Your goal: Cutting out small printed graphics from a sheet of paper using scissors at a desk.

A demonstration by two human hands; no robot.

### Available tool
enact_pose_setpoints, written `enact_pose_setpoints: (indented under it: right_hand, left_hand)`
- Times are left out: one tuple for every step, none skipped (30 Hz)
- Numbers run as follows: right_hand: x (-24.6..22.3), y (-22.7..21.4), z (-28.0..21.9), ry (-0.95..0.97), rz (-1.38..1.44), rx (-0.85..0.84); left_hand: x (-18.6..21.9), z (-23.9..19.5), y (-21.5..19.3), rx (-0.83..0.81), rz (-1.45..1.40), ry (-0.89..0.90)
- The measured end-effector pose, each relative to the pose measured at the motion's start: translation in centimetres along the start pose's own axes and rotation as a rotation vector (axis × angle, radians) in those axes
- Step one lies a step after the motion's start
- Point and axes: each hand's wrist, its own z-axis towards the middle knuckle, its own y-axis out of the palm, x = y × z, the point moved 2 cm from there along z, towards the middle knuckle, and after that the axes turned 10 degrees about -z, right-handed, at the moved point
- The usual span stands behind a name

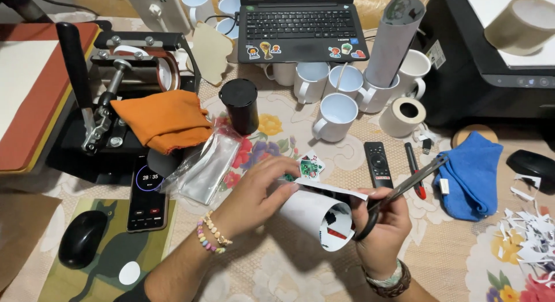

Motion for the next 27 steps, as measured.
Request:
enact_pose_setpoints:
  right_hand:
    - [0.1, -0.1, -0.1, -0.003, -0.003, 0.003]
    - [0.3, -0.2, -0.2, -0.002, -0.019, 0.024]
    - [0.4, -0.3, -0.2, -0.002, -0.036, 0.046]
    - [0.5, -0.3, -0.1, -0.004, -0.038, 0.050]
    - [0.6, -0.3, 0.0, 0.059, -0.055, 0.056]
    - [0.8, -0.4, 0.0, 0.126, -0.074, 0.060]
    - [0.5, -0.3, 0.2, 0.126, -0.078, 0.062]
    - [0.3, -0.1, 0.4, 0.171, -0.040, 0.055]
    - [0.1, 0.1, 0.5, 0.216, -0.003, 0.049]
    - [0.5, 0.1, 0.5, 0.218, -0.007, 0.048]
    - [0.9, 0.1, 0.5, 0.258, 0.025, 0.061]
    - [1.3, 0.1, 0.6, 0.296, 0.061, 0.076]
    - [0.8, 0.4, 0.6, 0.296, 0.060, 0.076]
    - [0.3, 0.7, 0.6, 0.354, 0.103, 0.073]
    - [-0.1, 1.1, 0.6, 0.413, 0.147, 0.071]
    - [-0.3, 1.3, 0.6, 0.414, 0.146, 0.070]
    - [-0.5, 1.6, 0.5, 0.422, 0.225, 0.062]
    - [-0.7, 1.9, 0.5, 0.430, 0.304, 0.054]
    - [-0.6, 1.8, 0.2, 0.433, 0.303, 0.053]
    - [-0.5, 1.6, 0.0, 0.442, 0.292, 0.067]
    - [-0.4, 1.5, -0.2, 0.451, 0.281, 0.081]
    - [-0.4, 1.4, -0.4, 0.455, 0.278, 0.080]
    - [-0.5, 1.3, -0.6, 0.417, 0.299, 0.087]
    - [-0.6, 1.3, -0.6, 0.376, 0.323, 0.092]
    - [-0.4, 1.1, -0.6, 0.377, 0.324, 0.089]
    - [-0.2, 0.8, -0.6, 0.353, 0.277, 0.089]
    - [-0.1, 0.5, -0.6, 0.328, 0.231, 0.089]
  left_hand:
    - [0.1, 0.0, 0.2, -0.002, -0.002, 0.004]
    - [-0.1, 0.1, 0.4, 0.001, 0.009, -0.121]
    - [-0.3, 0.2, 0.6, 0.003, 0.020, -0.247]
    - [-0.5, 0.2, 0.5, 0.000, 0.019, -0.242]
    - [-0.9, 0.0, 0.5, -0.081, -0.049, -0.293]
    - [-1.3, -0.2, 0.6, -0.163, -0.119, -0.348]
    - [-1.6, -0.2, 0.5, -0.165, -0.122, -0.347]
    - [-1.7, -0.2, 0.5, -0.244, -0.153, -0.224]
    - [-1.7, -0.4, 0.6, -0.321, -0.183, -0.101]
    - [-2.0, -0.4, 0.7, -0.320, -0.188, -0.102]
    - [-2.3, -0.5, 0.9, -0.323, -0.152, -0.151]
    - [-2.6, -0.5, 1.0, -0.325, -0.113, -0.198]
    - [-3.0, -0.6, 1.7, -0.325, -0.114, -0.198]
    - [-3.5, -0.6, 2.2, -0.260, -0.076, -0.214]
    - [-3.9, -0.6, 2.6, -0.194, -0.037, -0.229]
    - [-3.4, -0.4, 2.6, -0.194, -0.039, -0.231]
    - [-2.8, -0.2, 2.6, -0.155, -0.049, -0.142]
    - [-2.1, 0.0, 2.5, -0.117, -0.059, -0.055]
    - [-1.6, 0.1, 2.6, -0.117, -0.060, -0.058]
    - [-1.3, 0.1, 2.6, -0.085, -0.140, -0.186]
    - [-1.0, 0.1, 2.6, -0.052, -0.220, -0.315]
    - [-1.4, 0.0, 2.7, -0.052, -0.222, -0.319]
    - [-1.6, -0.1, 2.8, -0.038, -0.267, -0.225]
    - [-1.8, -0.1, 2.8, -0.021, -0.308, -0.129]
    - [-2.1, -0.2, 3.1, -0.018, -0.307, -0.130]
    - [-2.4, -0.3, 3.4, -0.010, -0.402, -0.067]
    - [-2.6, -0.4, 3.7, -0.002, -0.497, -0.004]
